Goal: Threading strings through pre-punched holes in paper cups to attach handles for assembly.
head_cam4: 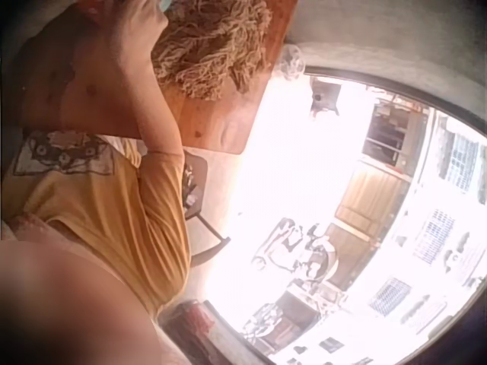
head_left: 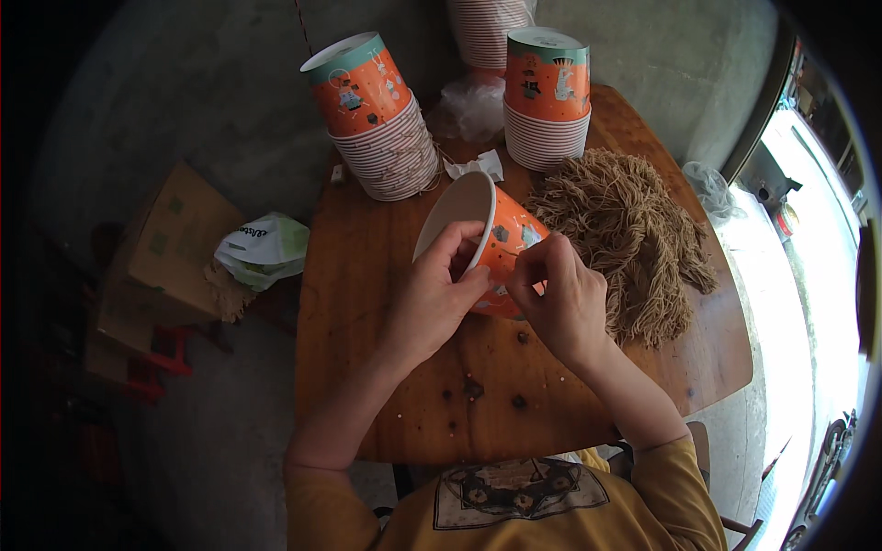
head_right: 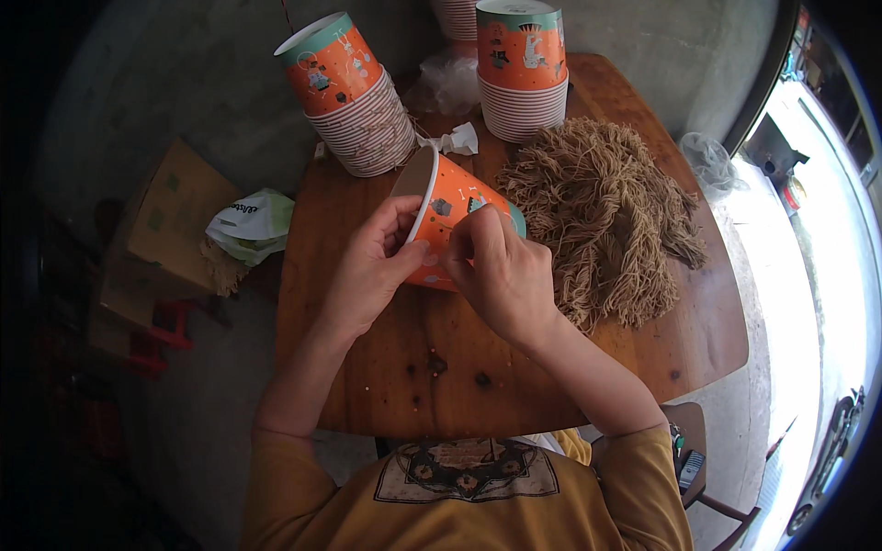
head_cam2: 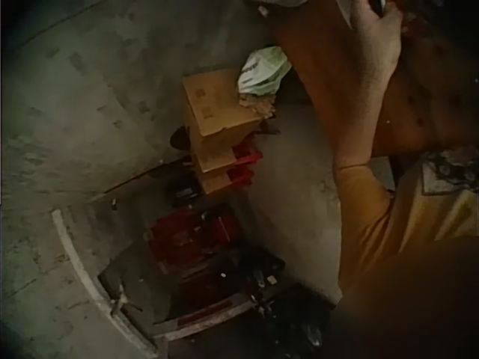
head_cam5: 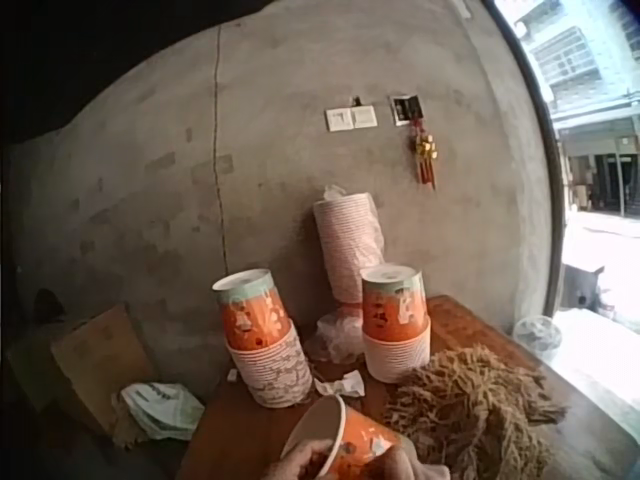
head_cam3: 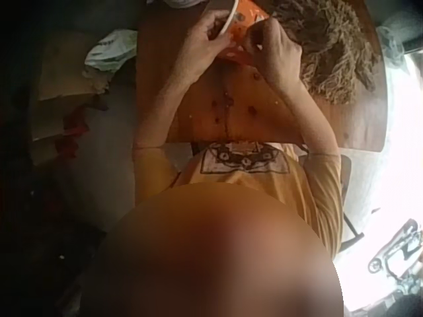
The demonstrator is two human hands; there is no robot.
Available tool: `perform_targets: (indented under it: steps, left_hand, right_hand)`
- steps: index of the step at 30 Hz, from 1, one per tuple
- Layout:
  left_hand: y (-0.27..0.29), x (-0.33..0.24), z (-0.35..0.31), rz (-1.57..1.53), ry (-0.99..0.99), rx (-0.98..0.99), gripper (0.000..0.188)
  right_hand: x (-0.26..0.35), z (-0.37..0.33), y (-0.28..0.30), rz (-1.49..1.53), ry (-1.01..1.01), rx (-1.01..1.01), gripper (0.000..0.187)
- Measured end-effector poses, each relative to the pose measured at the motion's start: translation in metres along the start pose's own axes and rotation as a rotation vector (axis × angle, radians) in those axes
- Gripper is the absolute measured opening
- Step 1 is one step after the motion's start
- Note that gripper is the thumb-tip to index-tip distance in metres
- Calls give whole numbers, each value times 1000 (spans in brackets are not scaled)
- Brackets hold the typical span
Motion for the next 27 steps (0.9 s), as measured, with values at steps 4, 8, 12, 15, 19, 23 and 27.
perform_targets:
  steps: [4, 8, 12, 15, 19, 23, 27]
  left_hand:
    - [-1, 0, 0, 8, -13, 7, 34]
    - [-3, -2, -1, 51, 6, 23, 36]
    - [-3, -3, -1, 51, 26, 21, 37]
    - [-3, -1, 0, 49, 9, 32, 36]
    - [-5, -1, 1, 66, -4, 60, 36]
    - [-7, 0, 2, 63, -5, 95, 35]
    - [-3, -3, 2, -61, 50, 221, 29]
  right_hand:
    - [2, 2, 0, -28, 37, -2, 25]
    - [2, 2, 0, -32, 39, 2, 25]
    - [3, 3, 2, -40, 48, 5, 25]
    - [4, 3, 3, -83, 21, 64, 25]
    - [2, 4, 2, -83, 49, 37, 25]
    - [2, 5, 4, -141, 62, 46, 19]
    - [-4, 0, 6, -60, 4, 124, 18]
Point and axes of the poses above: each hand's wrist, its own z-axis towards the middle knuckle, its own y-axis out of the back of the hand, x = y × z, the point moved 2 cm from there along z, towards the middle knuckle, and after that the axes turned 10 degrees about -z, right-handed, at the moved point
